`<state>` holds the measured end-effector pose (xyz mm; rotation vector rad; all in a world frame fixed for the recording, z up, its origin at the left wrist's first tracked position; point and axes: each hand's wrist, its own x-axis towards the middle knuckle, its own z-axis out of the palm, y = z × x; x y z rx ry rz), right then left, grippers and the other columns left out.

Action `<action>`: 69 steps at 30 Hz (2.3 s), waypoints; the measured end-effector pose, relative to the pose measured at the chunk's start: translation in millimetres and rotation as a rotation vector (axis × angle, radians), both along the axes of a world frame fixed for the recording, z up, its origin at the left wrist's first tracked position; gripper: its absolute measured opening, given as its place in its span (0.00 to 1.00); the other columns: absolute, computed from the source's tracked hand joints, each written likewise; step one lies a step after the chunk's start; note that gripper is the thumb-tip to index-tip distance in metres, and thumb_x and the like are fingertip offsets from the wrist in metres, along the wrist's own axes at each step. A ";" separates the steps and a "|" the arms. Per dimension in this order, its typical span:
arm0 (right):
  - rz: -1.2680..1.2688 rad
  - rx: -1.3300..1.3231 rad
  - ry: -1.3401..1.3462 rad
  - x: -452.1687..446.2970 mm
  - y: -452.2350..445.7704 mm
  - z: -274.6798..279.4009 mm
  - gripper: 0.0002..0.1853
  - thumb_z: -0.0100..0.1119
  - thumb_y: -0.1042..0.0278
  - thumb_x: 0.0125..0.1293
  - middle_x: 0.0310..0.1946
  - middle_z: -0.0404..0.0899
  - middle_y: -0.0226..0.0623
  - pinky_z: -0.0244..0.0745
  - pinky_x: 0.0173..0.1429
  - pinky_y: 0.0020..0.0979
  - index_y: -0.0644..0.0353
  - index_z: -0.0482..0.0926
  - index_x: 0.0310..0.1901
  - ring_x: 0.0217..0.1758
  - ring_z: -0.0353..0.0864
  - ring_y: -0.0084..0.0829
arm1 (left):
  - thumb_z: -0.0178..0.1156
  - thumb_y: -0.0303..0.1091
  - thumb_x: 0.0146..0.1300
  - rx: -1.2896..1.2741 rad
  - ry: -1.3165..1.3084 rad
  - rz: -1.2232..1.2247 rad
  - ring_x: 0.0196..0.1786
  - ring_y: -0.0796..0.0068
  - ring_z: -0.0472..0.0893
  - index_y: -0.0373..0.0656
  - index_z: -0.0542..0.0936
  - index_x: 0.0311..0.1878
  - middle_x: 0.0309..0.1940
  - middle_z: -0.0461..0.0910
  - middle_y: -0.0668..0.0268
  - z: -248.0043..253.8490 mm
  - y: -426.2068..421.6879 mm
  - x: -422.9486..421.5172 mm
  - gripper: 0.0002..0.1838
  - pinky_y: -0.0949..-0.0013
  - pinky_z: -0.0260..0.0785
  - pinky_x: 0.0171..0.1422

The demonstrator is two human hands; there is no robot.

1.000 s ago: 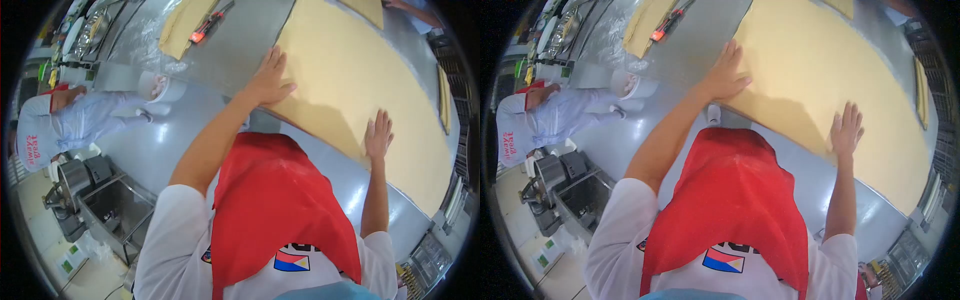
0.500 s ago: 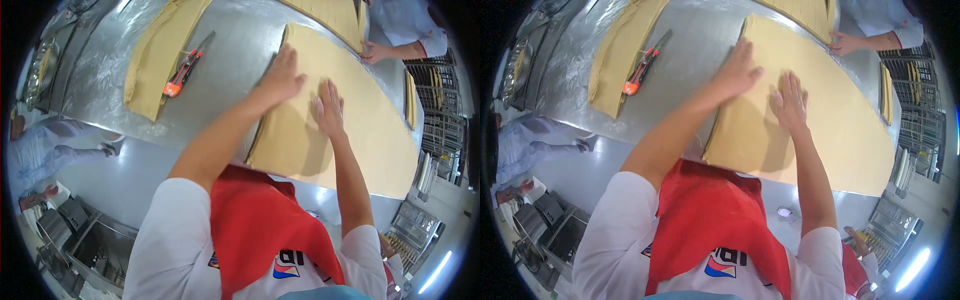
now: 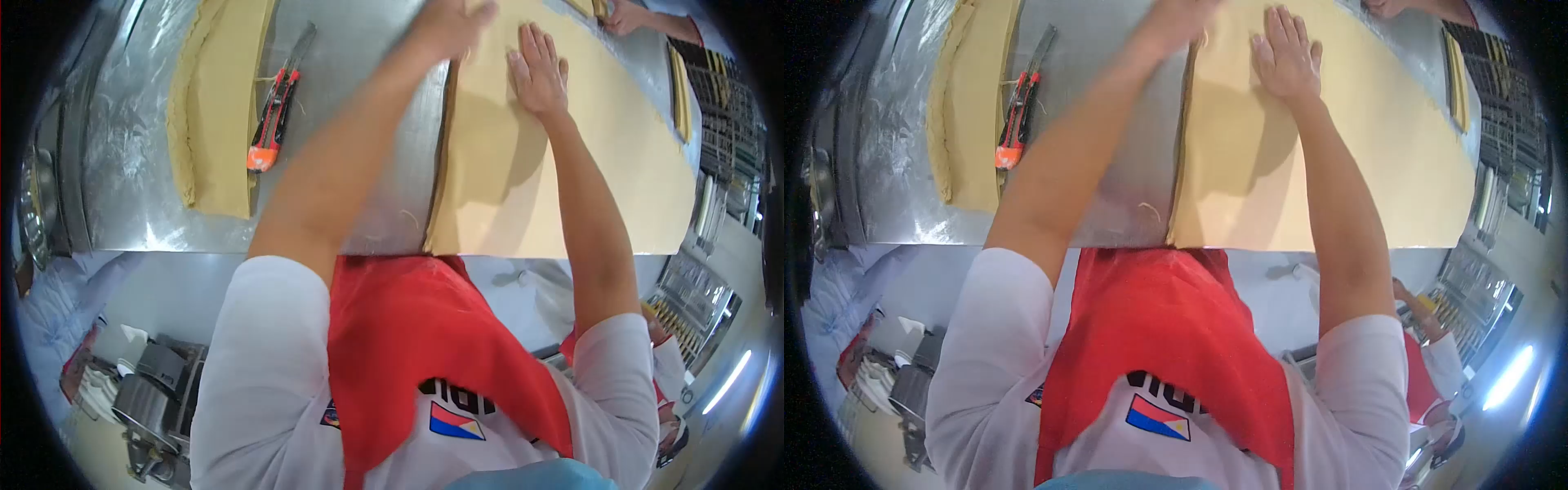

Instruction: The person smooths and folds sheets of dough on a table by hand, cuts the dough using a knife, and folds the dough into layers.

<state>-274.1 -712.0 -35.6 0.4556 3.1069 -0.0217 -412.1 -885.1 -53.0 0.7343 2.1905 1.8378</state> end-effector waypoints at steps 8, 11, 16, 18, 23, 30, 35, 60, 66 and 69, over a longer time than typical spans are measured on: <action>0.183 -0.081 0.090 37.1 -66.3 20.7 0.37 0.42 0.44 0.80 0.85 0.48 0.36 0.39 0.83 0.64 0.52 0.49 0.83 0.88 0.45 0.42 | 0.61 0.42 0.69 -0.644 0.479 0.207 0.72 0.35 0.67 0.31 0.68 0.72 0.73 0.65 0.41 63.6 -224.8 45.8 0.34 0.44 0.57 0.77; 0.223 0.036 -0.113 93.7 -109.1 20.6 0.36 0.42 0.47 0.80 0.85 0.47 0.35 0.38 0.84 0.64 0.52 0.51 0.83 0.88 0.43 0.41 | 0.61 0.35 0.68 -0.740 0.493 0.172 0.68 0.37 0.70 0.33 0.69 0.72 0.70 0.68 0.43 43.6 -255.1 97.3 0.31 0.44 0.60 0.74; 0.224 0.076 -0.154 107.2 -141.3 54.8 0.36 0.44 0.47 0.79 0.85 0.47 0.35 0.39 0.85 0.63 0.52 0.51 0.82 0.88 0.43 0.40 | 0.60 0.26 0.66 -0.836 0.531 0.228 0.65 0.39 0.71 0.34 0.70 0.70 0.68 0.68 0.44 38.6 -253.1 120.7 0.28 0.45 0.64 0.71; 0.363 0.021 -0.250 139.6 -163.0 57.2 0.37 0.45 0.46 0.78 0.85 0.47 0.33 0.36 0.85 0.62 0.53 0.52 0.82 0.88 0.42 0.39 | 0.59 0.22 0.65 -0.871 0.463 0.251 0.66 0.41 0.70 0.34 0.67 0.72 0.67 0.68 0.44 38.6 -252.9 120.2 0.31 0.45 0.64 0.71; 0.329 -0.104 -0.253 169.2 -159.6 57.4 0.37 0.45 0.47 0.78 0.85 0.47 0.34 0.35 0.86 0.61 0.54 0.54 0.82 0.88 0.42 0.39 | 0.59 0.21 0.64 -0.778 0.546 0.238 0.67 0.45 0.71 0.36 0.67 0.74 0.65 0.71 0.48 37.2 -253.6 110.2 0.33 0.47 0.64 0.71; 0.045 -1.330 0.039 160.1 -128.0 71.5 0.41 0.43 0.39 0.80 0.83 0.50 0.46 0.44 0.86 0.47 0.58 0.50 0.83 0.86 0.48 0.42 | 0.59 0.24 0.67 -0.430 0.373 0.107 0.61 0.51 0.78 0.35 0.73 0.71 0.65 0.74 0.49 112.9 -168.4 160.8 0.27 0.56 0.71 0.67; -0.456 -2.064 0.862 215.1 -97.0 82.4 0.32 0.47 0.45 0.82 0.64 0.77 0.47 0.73 0.72 0.39 0.63 0.62 0.74 0.68 0.76 0.37 | 0.58 0.30 0.72 -0.186 0.563 -0.435 0.73 0.47 0.70 0.33 0.70 0.73 0.72 0.69 0.47 108.3 -20.0 287.9 0.28 0.54 0.64 0.75; -1.254 -0.920 1.115 823.1 411.7 69.3 0.13 0.48 0.62 0.80 0.27 0.72 0.32 0.74 0.21 0.29 0.57 0.70 0.59 0.20 0.76 0.24 | 0.45 0.64 0.75 -0.992 0.855 -0.593 0.86 0.40 0.40 0.37 0.51 0.83 0.85 0.43 0.50 54.7 603.9 508.9 0.47 0.35 0.28 0.85; -1.880 -0.814 1.219 1040.1 465.2 -32.7 0.29 0.50 0.66 0.76 0.24 0.69 0.32 0.68 0.18 0.32 0.47 0.61 0.77 0.15 0.66 0.26 | 0.42 0.65 0.75 -1.000 0.915 -0.617 0.85 0.38 0.39 0.35 0.49 0.83 0.85 0.41 0.48 54.6 769.1 581.3 0.48 0.34 0.29 0.85; -2.164 -0.851 1.185 1132.2 419.0 -96.5 0.17 0.49 0.63 0.78 0.23 0.68 0.33 0.68 0.16 0.35 0.48 0.67 0.66 0.14 0.70 0.31 | 0.42 0.65 0.75 -0.984 0.963 -0.661 0.86 0.40 0.40 0.32 0.50 0.82 0.84 0.41 0.44 48.6 850.0 611.0 0.48 0.36 0.30 0.85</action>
